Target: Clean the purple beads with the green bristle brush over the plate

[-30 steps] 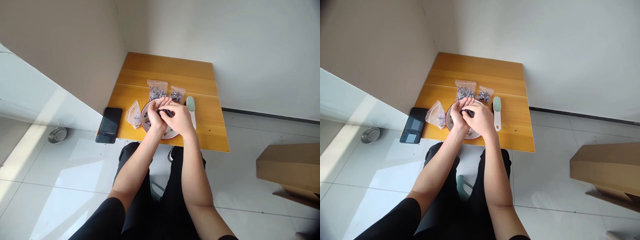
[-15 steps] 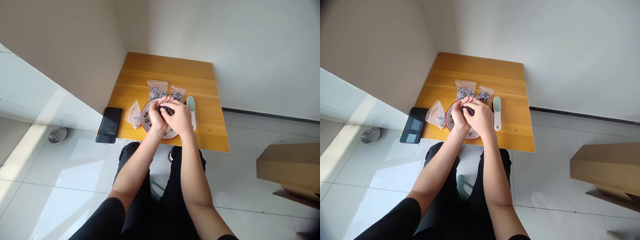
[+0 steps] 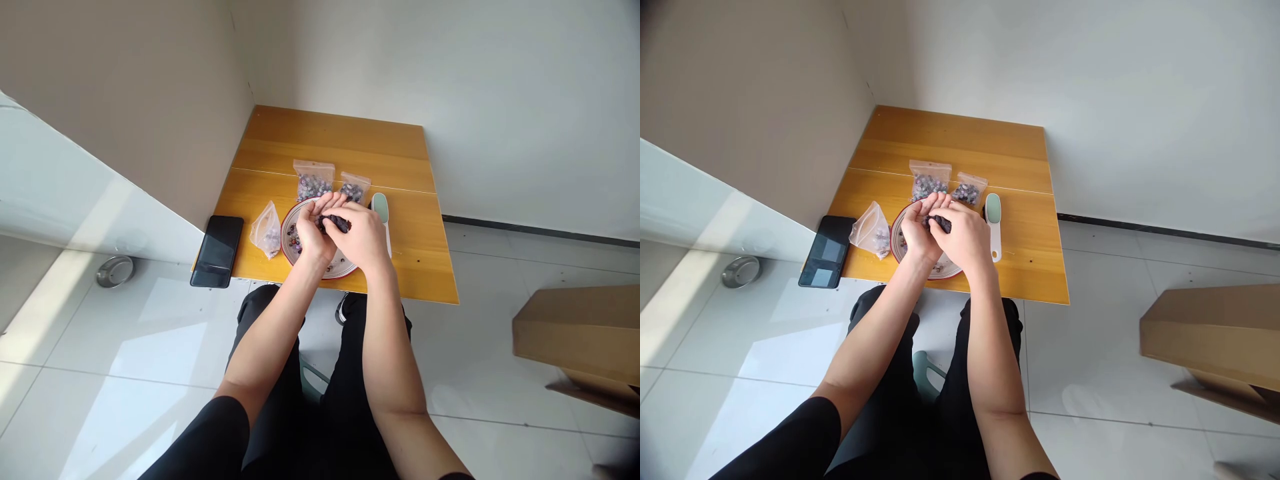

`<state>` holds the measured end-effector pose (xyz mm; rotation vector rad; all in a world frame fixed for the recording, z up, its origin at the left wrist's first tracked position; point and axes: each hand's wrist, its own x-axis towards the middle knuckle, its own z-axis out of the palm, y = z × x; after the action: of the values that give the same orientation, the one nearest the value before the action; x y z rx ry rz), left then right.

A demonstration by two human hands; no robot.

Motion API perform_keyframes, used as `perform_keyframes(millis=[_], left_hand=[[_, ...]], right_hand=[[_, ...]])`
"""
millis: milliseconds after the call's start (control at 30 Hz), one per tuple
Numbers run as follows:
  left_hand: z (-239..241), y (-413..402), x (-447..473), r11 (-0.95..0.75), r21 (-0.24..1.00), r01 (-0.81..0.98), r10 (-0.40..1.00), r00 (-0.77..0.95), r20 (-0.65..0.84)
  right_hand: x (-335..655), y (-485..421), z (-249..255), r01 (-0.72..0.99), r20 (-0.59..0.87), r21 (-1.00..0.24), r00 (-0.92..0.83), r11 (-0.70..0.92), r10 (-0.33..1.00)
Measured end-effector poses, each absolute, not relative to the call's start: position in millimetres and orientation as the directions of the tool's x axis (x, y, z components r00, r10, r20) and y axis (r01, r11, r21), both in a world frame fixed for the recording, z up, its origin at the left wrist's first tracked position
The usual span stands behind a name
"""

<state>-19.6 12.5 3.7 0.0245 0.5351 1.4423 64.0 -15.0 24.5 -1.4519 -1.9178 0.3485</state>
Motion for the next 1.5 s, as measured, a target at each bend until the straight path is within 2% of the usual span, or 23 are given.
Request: perform_keyframes(millis=[133, 300, 433, 500, 600, 700, 900, 1033, 1133, 1333, 1500], left_hand=[[5, 11, -17, 0.169, 0.324, -0.931, 0.928, 0.040, -0.370], [7, 9, -15, 0.162, 0.322, -0.933, 0.944, 0.051, -0.325], [7, 9, -17, 0.124, 0.371, -0.920, 0.933, -0.020, -0.360], [7, 9, -16, 0.122, 0.357, -0.926, 0.932, -0.016, -0.362], [8, 8, -14, 0.135, 0.311, -0.941, 0.941, 0.023, -0.338], [9, 8, -15, 0.130, 0.342, -0.931, 0.941, 0.006, -0.340], [4, 9, -17, 0.117, 0.378, -0.918, 0.935, -0.026, -0.353], [2, 7, -14, 0.130, 0.345, -0.929, 0.956, 0.025, -0.292], [4, 8, -15, 0.118, 0.365, -0.924, 0.956, 0.006, -0.294], [7, 11, -18, 0.117, 0.366, -0.923, 0.941, -0.015, -0.339], [7, 13, -22, 0.137, 0.319, -0.938, 0.958, 0.045, -0.282]], right_hand=[[62, -15, 24, 0.677, 0.373, -0.621, -0.188, 0.395, 0.909], [63, -16, 25, 0.762, 0.380, -0.580, -0.059, 0.287, 0.923], [67, -16, 26, 0.700, 0.365, -0.608, -0.171, 0.374, 0.915], [66, -15, 25, 0.659, 0.379, -0.631, -0.198, 0.409, 0.904], [64, -14, 24, 0.695, 0.389, -0.626, -0.115, 0.354, 0.914], [66, -14, 24, 0.747, 0.373, -0.594, -0.075, 0.300, 0.925], [71, -13, 23, 0.659, 0.347, -0.640, -0.211, 0.395, 0.914], [68, -14, 25, 0.703, 0.371, -0.617, -0.138, 0.355, 0.918], [70, -14, 26, 0.751, 0.352, -0.584, -0.107, 0.308, 0.930], [70, -14, 24, 0.632, 0.354, -0.663, -0.206, 0.400, 0.912], [66, -13, 25, 0.631, 0.398, -0.677, -0.118, 0.378, 0.910]])
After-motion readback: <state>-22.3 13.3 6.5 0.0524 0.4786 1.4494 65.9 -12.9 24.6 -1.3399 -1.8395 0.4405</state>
